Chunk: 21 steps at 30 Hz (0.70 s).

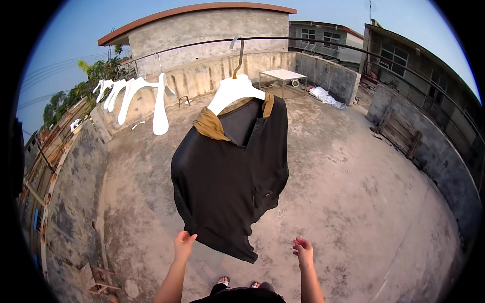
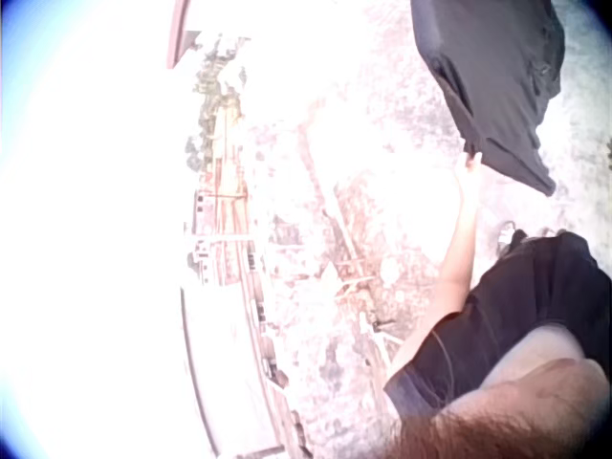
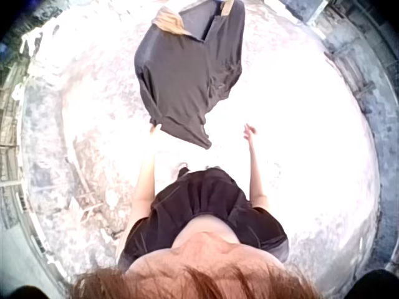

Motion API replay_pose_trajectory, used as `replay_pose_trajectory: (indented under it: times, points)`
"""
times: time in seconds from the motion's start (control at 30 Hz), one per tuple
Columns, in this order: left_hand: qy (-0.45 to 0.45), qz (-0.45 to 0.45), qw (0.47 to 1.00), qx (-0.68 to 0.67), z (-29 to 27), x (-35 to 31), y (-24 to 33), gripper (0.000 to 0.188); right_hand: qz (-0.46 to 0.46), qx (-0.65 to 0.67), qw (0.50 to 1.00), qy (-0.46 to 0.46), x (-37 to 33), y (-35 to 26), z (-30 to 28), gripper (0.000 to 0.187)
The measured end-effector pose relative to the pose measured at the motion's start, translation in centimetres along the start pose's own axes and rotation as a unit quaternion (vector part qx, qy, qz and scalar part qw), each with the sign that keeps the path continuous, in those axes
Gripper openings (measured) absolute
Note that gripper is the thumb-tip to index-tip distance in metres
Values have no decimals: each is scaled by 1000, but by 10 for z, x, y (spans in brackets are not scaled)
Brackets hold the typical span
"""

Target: The person walks onto a rooftop terrace carrying a bundle of white plastic hangers. They hang the hangers on a clothesline strung across the roof. The person then picks up a dark-colored shirt from a basin, unfolds it, places it on a hanger, and hangs the shirt on the line.

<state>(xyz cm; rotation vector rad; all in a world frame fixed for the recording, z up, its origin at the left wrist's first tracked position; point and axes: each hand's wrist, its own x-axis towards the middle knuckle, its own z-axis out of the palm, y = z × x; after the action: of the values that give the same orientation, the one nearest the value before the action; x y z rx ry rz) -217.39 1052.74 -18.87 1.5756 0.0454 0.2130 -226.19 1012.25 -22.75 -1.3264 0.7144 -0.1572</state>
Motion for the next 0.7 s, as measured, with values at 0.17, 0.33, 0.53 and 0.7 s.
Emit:
replay_pose_trajectory:
  times: [0.17, 0.33, 0.53, 0.7]
  points:
    - [-3, -30, 999, 44, -4, -3, 5, 26, 27, -15, 999, -13, -14, 15, 5, 26]
    - [-9, -5, 1000, 29, -40, 2, 0, 32, 9, -47, 993, -109, -22, 25, 63, 24]
    - [93, 109, 967, 210, -133, 0, 24, 50, -71, -62, 964, -247, -77, -10, 178, 19]
    - [86, 111, 872, 470, -242, -7, 53, 81, -168, 32, 927, -335, -140, -17, 280, 18]
